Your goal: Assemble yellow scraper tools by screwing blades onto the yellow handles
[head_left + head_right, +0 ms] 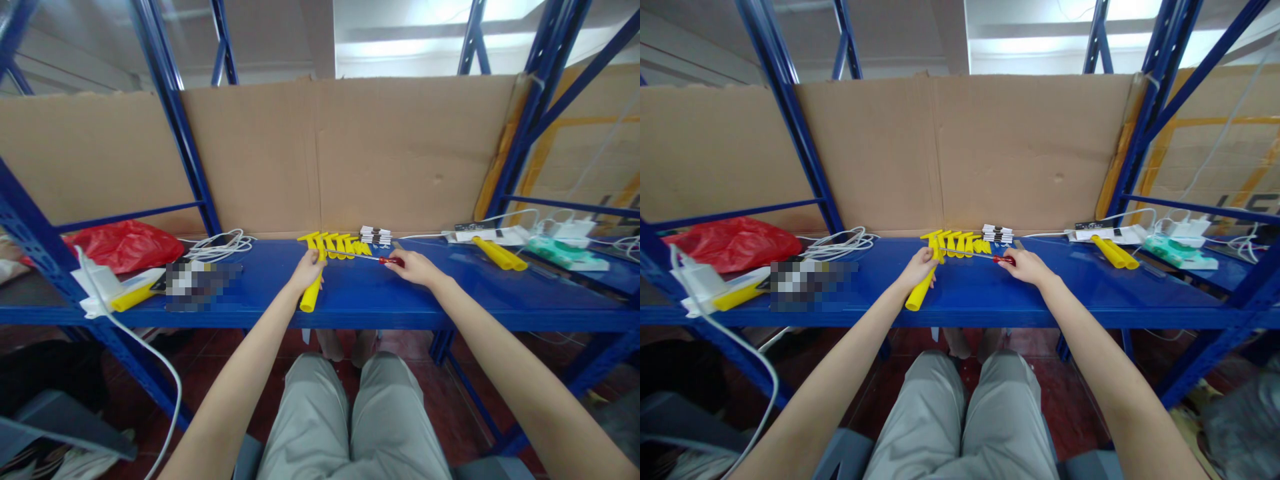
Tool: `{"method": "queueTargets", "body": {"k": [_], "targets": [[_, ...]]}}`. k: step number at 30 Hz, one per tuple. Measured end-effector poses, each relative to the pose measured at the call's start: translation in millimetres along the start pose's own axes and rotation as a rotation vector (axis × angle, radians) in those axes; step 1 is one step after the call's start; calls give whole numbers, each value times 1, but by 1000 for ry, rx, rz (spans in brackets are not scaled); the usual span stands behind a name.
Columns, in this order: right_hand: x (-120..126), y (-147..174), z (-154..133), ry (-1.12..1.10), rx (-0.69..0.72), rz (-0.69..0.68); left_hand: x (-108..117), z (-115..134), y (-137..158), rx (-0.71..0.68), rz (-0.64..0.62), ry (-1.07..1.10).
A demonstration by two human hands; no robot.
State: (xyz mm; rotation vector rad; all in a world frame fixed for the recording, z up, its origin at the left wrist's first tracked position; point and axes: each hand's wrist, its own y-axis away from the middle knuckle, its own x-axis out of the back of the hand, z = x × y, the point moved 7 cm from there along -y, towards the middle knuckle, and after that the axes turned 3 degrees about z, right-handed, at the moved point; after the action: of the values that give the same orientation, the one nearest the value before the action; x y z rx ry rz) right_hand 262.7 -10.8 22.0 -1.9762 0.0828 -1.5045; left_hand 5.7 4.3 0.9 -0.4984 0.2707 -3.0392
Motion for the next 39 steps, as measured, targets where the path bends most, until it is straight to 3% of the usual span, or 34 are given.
{"method": "queueTargets", "body": {"k": [8,25,39], "targets": [[-6,-2,4,-73,-29,-36,0,-1,-1,9,5,9],[-5,-4,13,-109,-30,21,1,2,-2,6,40,167],[-7,-3,29,50,-75,-20,12,-15,-21,-134,179,-72]]}}
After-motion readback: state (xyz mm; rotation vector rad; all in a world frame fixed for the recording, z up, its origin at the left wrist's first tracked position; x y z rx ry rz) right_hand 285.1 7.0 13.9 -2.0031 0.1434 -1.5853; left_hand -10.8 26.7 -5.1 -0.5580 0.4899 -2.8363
